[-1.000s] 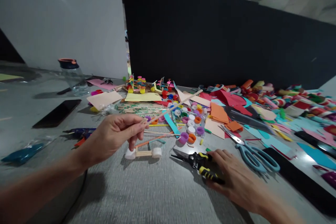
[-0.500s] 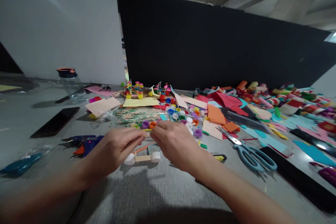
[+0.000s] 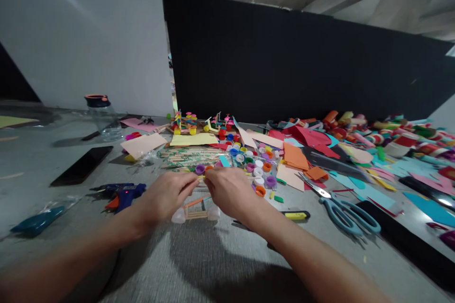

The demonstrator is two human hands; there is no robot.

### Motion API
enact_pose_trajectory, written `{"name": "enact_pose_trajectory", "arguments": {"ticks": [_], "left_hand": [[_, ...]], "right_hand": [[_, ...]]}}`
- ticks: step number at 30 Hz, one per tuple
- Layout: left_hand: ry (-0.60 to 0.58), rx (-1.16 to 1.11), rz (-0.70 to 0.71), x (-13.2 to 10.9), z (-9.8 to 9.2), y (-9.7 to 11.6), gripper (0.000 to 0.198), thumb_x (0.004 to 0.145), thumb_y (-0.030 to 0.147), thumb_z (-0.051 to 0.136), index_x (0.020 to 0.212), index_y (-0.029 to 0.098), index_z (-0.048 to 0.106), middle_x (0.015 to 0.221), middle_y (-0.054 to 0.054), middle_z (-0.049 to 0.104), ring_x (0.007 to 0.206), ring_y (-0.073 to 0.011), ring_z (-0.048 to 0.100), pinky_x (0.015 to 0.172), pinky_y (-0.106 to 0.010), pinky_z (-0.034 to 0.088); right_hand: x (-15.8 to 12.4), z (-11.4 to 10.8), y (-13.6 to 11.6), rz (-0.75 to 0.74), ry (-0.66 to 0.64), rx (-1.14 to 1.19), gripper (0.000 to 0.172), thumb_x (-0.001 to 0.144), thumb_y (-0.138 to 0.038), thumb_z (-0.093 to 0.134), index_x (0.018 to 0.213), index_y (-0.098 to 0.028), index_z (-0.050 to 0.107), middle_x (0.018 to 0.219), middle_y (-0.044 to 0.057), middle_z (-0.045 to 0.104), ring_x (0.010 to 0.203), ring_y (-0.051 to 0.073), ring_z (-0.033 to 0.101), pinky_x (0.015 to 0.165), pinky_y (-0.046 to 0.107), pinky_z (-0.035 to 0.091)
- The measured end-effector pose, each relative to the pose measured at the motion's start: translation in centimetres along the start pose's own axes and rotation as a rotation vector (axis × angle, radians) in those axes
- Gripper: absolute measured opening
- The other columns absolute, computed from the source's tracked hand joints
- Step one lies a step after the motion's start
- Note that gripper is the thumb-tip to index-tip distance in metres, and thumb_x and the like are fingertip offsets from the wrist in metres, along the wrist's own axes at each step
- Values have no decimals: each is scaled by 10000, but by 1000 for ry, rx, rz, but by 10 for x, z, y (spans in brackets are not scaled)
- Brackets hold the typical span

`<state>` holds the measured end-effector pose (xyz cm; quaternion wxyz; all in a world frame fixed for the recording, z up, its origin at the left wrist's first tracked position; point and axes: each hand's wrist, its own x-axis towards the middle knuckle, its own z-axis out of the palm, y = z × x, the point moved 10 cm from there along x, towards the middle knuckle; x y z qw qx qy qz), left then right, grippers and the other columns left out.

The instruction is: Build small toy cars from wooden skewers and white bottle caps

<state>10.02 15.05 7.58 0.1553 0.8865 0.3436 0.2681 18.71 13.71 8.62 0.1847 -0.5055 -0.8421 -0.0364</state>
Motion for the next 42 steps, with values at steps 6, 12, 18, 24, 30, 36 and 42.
{"name": "enact_pose_trajectory", "arguments": {"ticks": [6, 12, 18, 24, 30, 36, 42], "left_hand": [[-159, -410, -48, 6, -21, -19, 255, 942, 297, 536, 810, 147, 695, 622, 8, 611, 506, -97, 544, 490, -201, 446], [-201, -690, -112, 6, -15, -15, 286, 901, 376, 628, 776, 132, 708, 707, -30, 698, 538, -93, 632, 533, -196, 538], [-161, -801, -162, 6, -9, -19, 231, 890, 358, 663, 849, 150, 753, 796, -41, 759, 677, -117, 716, 678, -219, 602], [-209, -803, -208, 1, -4, -10, 204, 878, 313, 665, 883, 149, 785, 817, -59, 790, 741, -148, 752, 716, -228, 608], [-271, -770, -269, -4, 4, -6, 242, 870, 335, 668, 805, 133, 785, 770, -89, 795, 714, -183, 756, 694, -271, 613], [-182, -763, -246, -2, -6, -6, 225, 880, 332, 664, 995, 191, 796, 966, -63, 803, 925, -189, 742, 778, -250, 572], [-87, -755, -218, -3, -13, -2, 201, 885, 333, 678, 937, 185, 802, 881, -51, 798, 865, -174, 732, 785, -254, 558]], "right_hand": [[0, -14, 22, -54, -25, 201, 285, 1047, -290, 450, 910, -207, 685, 815, 3, 703, 751, 129, 629, 684, 260, 452], [22, 18, 40, -13, -75, 257, 196, 989, -360, 595, 996, -178, 670, 998, 41, 692, 853, 173, 659, 799, 381, 552], [15, -11, 14, -47, -17, 459, 355, 1047, -398, 440, 842, -186, 637, 751, 1, 627, 681, 132, 574, 619, 277, 465], [5, -34, -5, -64, 28, 570, 314, 984, -371, 567, 721, -199, 573, 646, -42, 536, 597, 105, 446, 554, 276, 333], [4, -24, -1, -12, 29, 681, 195, 935, -324, 651, 785, -209, 601, 658, -51, 564, 587, 97, 483, 541, 253, 356], [2, -31, 4, 73, 72, 717, 235, 930, -341, 640, 752, -210, 562, 567, -63, 550, 493, 83, 456, 470, 239, 324], [5, -34, -2, 96, 52, 663, 252, 964, -400, 559, 792, -217, 535, 589, -53, 567, 500, 90, 499, 472, 227, 387]]}}
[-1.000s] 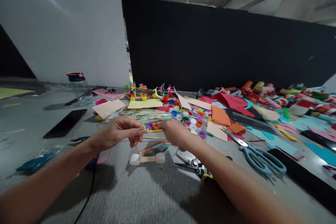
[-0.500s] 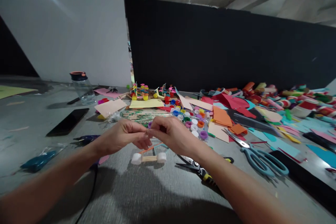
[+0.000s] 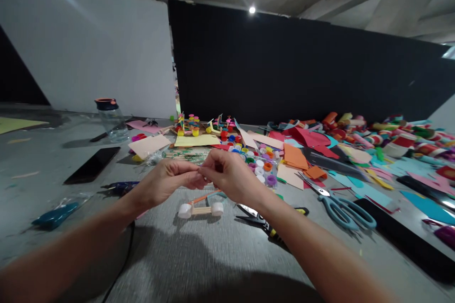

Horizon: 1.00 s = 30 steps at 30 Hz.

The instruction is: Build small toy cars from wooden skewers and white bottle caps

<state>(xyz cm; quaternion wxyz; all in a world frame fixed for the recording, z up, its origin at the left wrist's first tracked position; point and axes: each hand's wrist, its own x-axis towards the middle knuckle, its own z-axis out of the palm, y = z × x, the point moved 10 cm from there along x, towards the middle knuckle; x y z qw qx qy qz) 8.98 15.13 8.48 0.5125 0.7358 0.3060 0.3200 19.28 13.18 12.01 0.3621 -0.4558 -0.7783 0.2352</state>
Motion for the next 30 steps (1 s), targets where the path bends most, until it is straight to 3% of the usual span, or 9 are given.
{"name": "enact_pose_trajectory", "arguments": {"ticks": [4, 7, 11, 13, 15, 18, 23, 27, 30], "left_hand": [[60, -38, 2, -1, -5, 2, 229, 890, 379, 685, 934, 184, 797, 829, -58, 799, 786, -167, 738, 727, -255, 574], [108, -78, 17, -1, -10, 4, 229, 876, 390, 701, 887, 181, 794, 841, -63, 801, 783, -175, 742, 706, -262, 586], [148, -122, 39, -1, -13, 8, 246, 871, 404, 707, 886, 174, 792, 877, -71, 803, 830, -187, 751, 695, -255, 592], [176, -135, 45, -1, -14, 11, 247, 876, 394, 703, 912, 165, 788, 892, -79, 803, 861, -197, 755, 700, -258, 597], [211, -141, 51, -3, -16, 15, 239, 883, 373, 697, 949, 158, 781, 922, -88, 802, 898, -205, 755, 710, -263, 601], [236, -142, 60, -5, -17, 17, 231, 884, 357, 697, 972, 159, 777, 982, -95, 798, 932, -210, 753, 712, -260, 601], [241, -138, 53, -5, -21, 5, 259, 880, 401, 701, 926, 159, 779, 942, -95, 801, 856, -193, 754, 671, -238, 589], [265, -138, 54, -9, -23, -5, 234, 874, 390, 707, 894, 168, 778, 908, -80, 800, 824, -182, 748, 635, -225, 580], [271, -123, 59, -24, -16, -1, 221, 879, 383, 704, 880, 176, 783, 862, -65, 798, 808, -180, 744, 650, -236, 585]], "right_hand": [[-26, -20, 22, 62, -20, -190, 288, 1002, -470, 459, 956, -217, 590, 785, 21, 675, 654, 146, 625, 566, 270, 491], [-75, -43, 65, 148, -42, -425, 264, 930, -440, 579, 1055, -217, 646, 923, 95, 736, 809, 247, 688, 725, 403, 547], [-149, -59, 122, 228, -102, -612, 469, 744, -394, 751, 1171, -216, 678, 1216, 183, 700, 1075, 393, 675, 920, 577, 534], [-172, -59, 133, 226, -129, -658, 515, 806, -403, 704, 1280, -217, 626, 1327, 179, 643, 1175, 369, 637, 1005, 551, 514], [-182, -56, 133, 190, -166, -714, 512, 849, -355, 648, 1333, -206, 578, 1360, 166, 614, 1203, 324, 625, 1036, 489, 515], [-183, -51, 125, 116, -213, -794, 538, 773, -212, 625, 1307, -174, 574, 1283, 167, 638, 1149, 301, 648, 1002, 444, 544], [-187, -60, 123, -11, -96, -896, 633, 659, -160, 631, 1288, -168, 559, 1175, 168, 657, 1062, 344, 659, 908, 499, 578], [-185, -68, 120, -49, 30, -912, 515, 807, -299, 642, 1295, -186, 523, 1211, 184, 631, 1086, 364, 644, 880, 522, 572], [-167, -66, 100, -15, 112, -817, 516, 869, -294, 562, 1365, -199, 454, 1285, 195, 615, 1149, 363, 636, 906, 504, 563]]}}
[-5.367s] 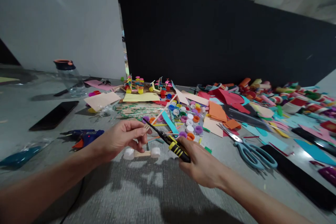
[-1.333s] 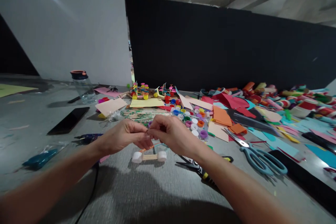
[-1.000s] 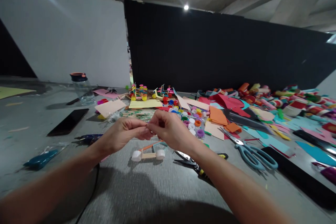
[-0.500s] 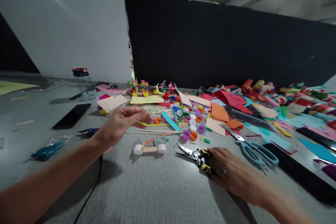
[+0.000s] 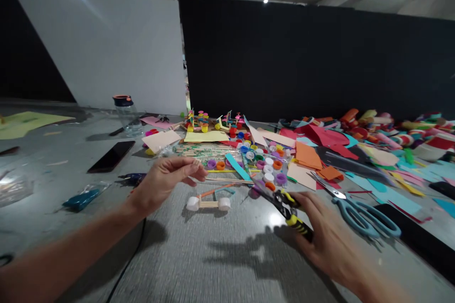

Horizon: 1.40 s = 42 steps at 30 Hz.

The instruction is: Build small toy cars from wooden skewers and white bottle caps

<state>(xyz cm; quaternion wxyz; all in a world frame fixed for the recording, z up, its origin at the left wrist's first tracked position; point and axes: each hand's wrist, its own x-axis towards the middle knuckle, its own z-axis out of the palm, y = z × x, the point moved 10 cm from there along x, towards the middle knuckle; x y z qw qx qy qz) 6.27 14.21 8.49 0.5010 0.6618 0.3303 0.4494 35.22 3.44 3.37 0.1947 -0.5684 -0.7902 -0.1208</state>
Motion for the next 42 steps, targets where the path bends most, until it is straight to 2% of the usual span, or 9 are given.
{"name": "enact_pose_trajectory", "arguments": {"ticks": [2, 5, 9, 13, 18, 23, 30, 37, 42], "left_hand": [[7, 17, 7, -15, 3, 6, 204, 881, 374, 706, 888, 189, 793, 844, -53, 801, 800, -178, 740, 673, -247, 588], [38, 68, 17, -36, 5, 11, 164, 886, 337, 711, 887, 210, 814, 827, -38, 806, 768, -171, 730, 694, -254, 582], [55, 19, 33, -50, 5, 7, 145, 900, 332, 707, 946, 257, 822, 858, -11, 811, 792, -168, 732, 728, -248, 587], [4, 90, 67, -54, 10, 6, 131, 914, 288, 695, 921, 282, 826, 881, 7, 807, 827, -163, 731, 799, -253, 585], [-48, 136, 81, -48, 16, 4, 152, 926, 268, 678, 958, 280, 826, 939, -11, 808, 862, -185, 734, 848, -294, 588], [-143, 48, 101, -34, 25, 3, 198, 949, 212, 644, 982, 302, 817, 972, 20, 808, 904, -145, 738, 854, -224, 570], [-147, 100, 130, -27, 20, 7, 170, 931, 207, 672, 961, 283, 822, 983, 11, 811, 922, -150, 741, 867, -220, 563], [-134, 154, 179, -26, 21, 15, 168, 922, 193, 670, 953, 245, 827, 967, -14, 815, 843, -169, 751, 825, -246, 585], [-124, 163, 127, -29, 21, 9, 158, 928, 223, 669, 891, 205, 821, 861, -27, 809, 817, -176, 753, 758, -234, 589]], "right_hand": [[18, -9, -24, -5, 30, 66, 590, 871, -295, 531, 1435, -204, 382, 1325, 196, 615, 1176, 375, 634, 897, 506, 573], [43, -17, -67, -106, 57, 135, 644, 862, -278, 499, 1471, -225, 297, 1351, 186, 615, 1196, 367, 636, 896, 507, 588], [50, -11, -102, -227, 48, 150, 714, 818, -240, 504, 1484, -242, 248, 1354, 183, 614, 1245, 369, 604, 916, 510, 590], [45, -3, -106, -238, 43, 168, 748, 784, -225, 523, 1478, -214, 242, 1323, 206, 621, 1214, 379, 620, 893, 506, 600], [50, -1, -109, -223, 11, 233, 752, 722, -184, 547, 1435, -236, 312, 1261, 176, 652, 1159, 377, 638, 887, 497, 585], [59, -3, -106, -223, -22, 286, 732, 733, -168, 530, 1438, -237, 345, 1182, 149, 679, 1049, 346, 678, 822, 466, 592], [67, -7, -104, -269, -85, 313, 744, 762, -159, 534, 1464, -271, 315, 1213, 117, 671, 1053, 302, 678, 809, 401, 609], [73, -14, -100, -204, -65, 254, 544, 742, -191, 575, 1278, -252, 506, 1087, 130, 709, 950, 331, 689, 733, 429, 594], [75, -15, -104, -238, -2, 169, 311, 778, -177, 549, 1086, -220, 551, 894, 121, 722, 701, 273, 672, 554, 367, 541]]}}
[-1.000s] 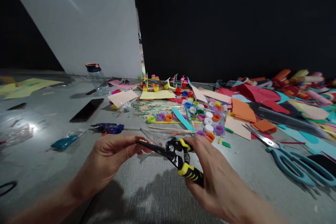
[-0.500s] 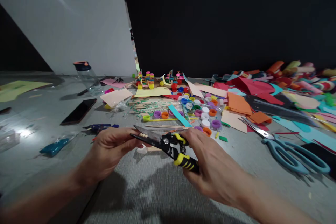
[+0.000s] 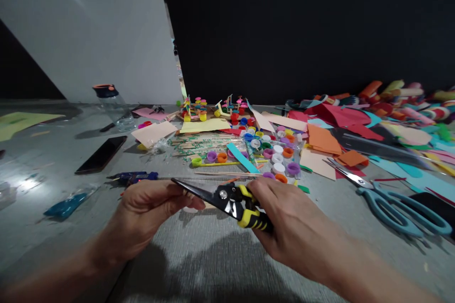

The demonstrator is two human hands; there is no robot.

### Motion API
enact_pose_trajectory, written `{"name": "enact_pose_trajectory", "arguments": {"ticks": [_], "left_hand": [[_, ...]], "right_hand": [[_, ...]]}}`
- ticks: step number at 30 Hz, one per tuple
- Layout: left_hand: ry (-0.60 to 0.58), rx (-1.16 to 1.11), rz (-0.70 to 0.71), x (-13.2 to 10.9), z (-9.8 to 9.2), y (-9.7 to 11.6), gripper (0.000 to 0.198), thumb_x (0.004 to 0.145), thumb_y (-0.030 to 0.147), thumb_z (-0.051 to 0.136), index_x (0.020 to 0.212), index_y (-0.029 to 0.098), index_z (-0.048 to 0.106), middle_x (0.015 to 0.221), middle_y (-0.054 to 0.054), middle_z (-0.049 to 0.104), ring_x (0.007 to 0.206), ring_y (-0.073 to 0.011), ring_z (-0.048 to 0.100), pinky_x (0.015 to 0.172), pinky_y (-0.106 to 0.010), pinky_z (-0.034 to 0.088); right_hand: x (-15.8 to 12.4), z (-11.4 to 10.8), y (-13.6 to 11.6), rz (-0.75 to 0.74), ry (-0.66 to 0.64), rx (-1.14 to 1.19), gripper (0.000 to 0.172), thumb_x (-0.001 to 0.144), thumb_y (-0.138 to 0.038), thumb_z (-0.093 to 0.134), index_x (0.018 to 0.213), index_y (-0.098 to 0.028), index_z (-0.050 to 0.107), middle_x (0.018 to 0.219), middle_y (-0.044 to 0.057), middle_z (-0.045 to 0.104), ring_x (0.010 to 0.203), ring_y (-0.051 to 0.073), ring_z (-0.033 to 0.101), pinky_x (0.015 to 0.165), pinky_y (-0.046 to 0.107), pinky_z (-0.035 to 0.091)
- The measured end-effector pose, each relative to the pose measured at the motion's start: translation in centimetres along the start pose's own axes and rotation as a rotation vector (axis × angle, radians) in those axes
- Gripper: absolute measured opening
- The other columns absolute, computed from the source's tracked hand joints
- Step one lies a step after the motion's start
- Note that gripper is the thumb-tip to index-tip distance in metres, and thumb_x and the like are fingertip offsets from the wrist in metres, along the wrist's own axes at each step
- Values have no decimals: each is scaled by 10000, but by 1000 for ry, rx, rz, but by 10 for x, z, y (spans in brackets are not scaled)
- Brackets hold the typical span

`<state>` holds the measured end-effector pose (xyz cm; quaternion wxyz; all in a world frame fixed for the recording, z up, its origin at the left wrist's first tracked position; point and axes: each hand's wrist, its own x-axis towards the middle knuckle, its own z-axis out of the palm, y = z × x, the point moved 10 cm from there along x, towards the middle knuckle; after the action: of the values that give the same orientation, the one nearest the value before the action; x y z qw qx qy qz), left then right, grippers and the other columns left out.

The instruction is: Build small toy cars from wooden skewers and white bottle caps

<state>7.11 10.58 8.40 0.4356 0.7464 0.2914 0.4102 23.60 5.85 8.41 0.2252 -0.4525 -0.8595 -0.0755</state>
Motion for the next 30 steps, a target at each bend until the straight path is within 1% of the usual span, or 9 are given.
{"name": "enact_pose_trajectory", "arguments": {"ticks": [2, 5, 7, 10, 16, 20, 24, 27, 30], "left_hand": [[11, -64, -21, -1, 0, -1, 160, 930, 209, 668, 873, 200, 817, 836, -23, 808, 791, -158, 754, 736, -208, 588], [49, -120, -23, 0, -3, 1, 158, 920, 180, 677, 859, 204, 821, 819, -9, 810, 772, -130, 756, 734, -165, 583], [47, -95, -5, 1, -4, 5, 153, 915, 165, 683, 884, 208, 826, 866, -9, 816, 818, -128, 761, 768, -154, 577], [13, -22, 54, 1, -2, 11, 166, 913, 125, 675, 920, 199, 824, 936, -14, 816, 883, -129, 758, 822, -156, 566], [-22, 82, 124, -1, 1, 19, 196, 924, 84, 648, 933, 194, 810, 914, 13, 807, 856, -95, 743, 803, -133, 544], [-31, 106, 142, -1, 3, 21, 213, 922, 66, 641, 910, 207, 800, 890, 41, 799, 825, -67, 728, 794, -111, 528], [-53, 117, 133, -2, 5, 20, 219, 920, 53, 630, 865, 191, 792, 862, 37, 795, 815, -69, 724, 785, -112, 525], [-67, 99, 91, -2, 7, 17, 225, 920, 52, 623, 841, 182, 789, 811, 31, 788, 783, -75, 722, 765, -123, 532], [-80, 21, 21, -1, 9, 12, 211, 929, 85, 626, 853, 186, 795, 794, 22, 787, 756, -86, 719, 733, -139, 542]], "right_hand": [[2, -1, -1, -3, 16, 12, 291, 811, -161, 501, 1095, -214, 538, 895, 108, 721, 719, 260, 678, 566, 349, 543], [6, -4, -5, -29, 15, 33, 413, 820, -152, 468, 1230, -201, 473, 970, 103, 713, 824, 250, 692, 627, 321, 567], [7, -6, -8, -46, -7, 14, 485, 801, -159, 478, 1283, -193, 435, 1012, 112, 701, 852, 249, 690, 649, 317, 576], [6, -9, -11, -64, -17, -35, 517, 790, -183, 499, 1300, -173, 418, 1055, 139, 681, 887, 263, 681, 685, 338, 586], [4, -12, -10, -37, -17, -96, 393, 815, -227, 514, 1201, -167, 468, 1020, 157, 662, 824, 265, 664, 632, 347, 577], [1, -14, -11, -55, 3, -126, 324, 819, -229, 517, 1136, -175, 480, 1011, 162, 654, 847, 275, 662, 656, 353, 581], [-2, -13, -9, -47, -5, -151, 257, 798, -230, 553, 1042, -174, 494, 995, 173, 644, 840, 279, 662, 657, 360, 575], [-3, -10, -8, -49, -16, -142, 179, 789, -196, 538, 960, -192, 483, 837, 109, 622, 691, 245, 638, 558, 344, 536], [-3, -8, -7, -37, -12, -122, 160, 816, -186, 504, 972, -203, 473, 749, 60, 605, 608, 226, 618, 503, 328, 504]]}}
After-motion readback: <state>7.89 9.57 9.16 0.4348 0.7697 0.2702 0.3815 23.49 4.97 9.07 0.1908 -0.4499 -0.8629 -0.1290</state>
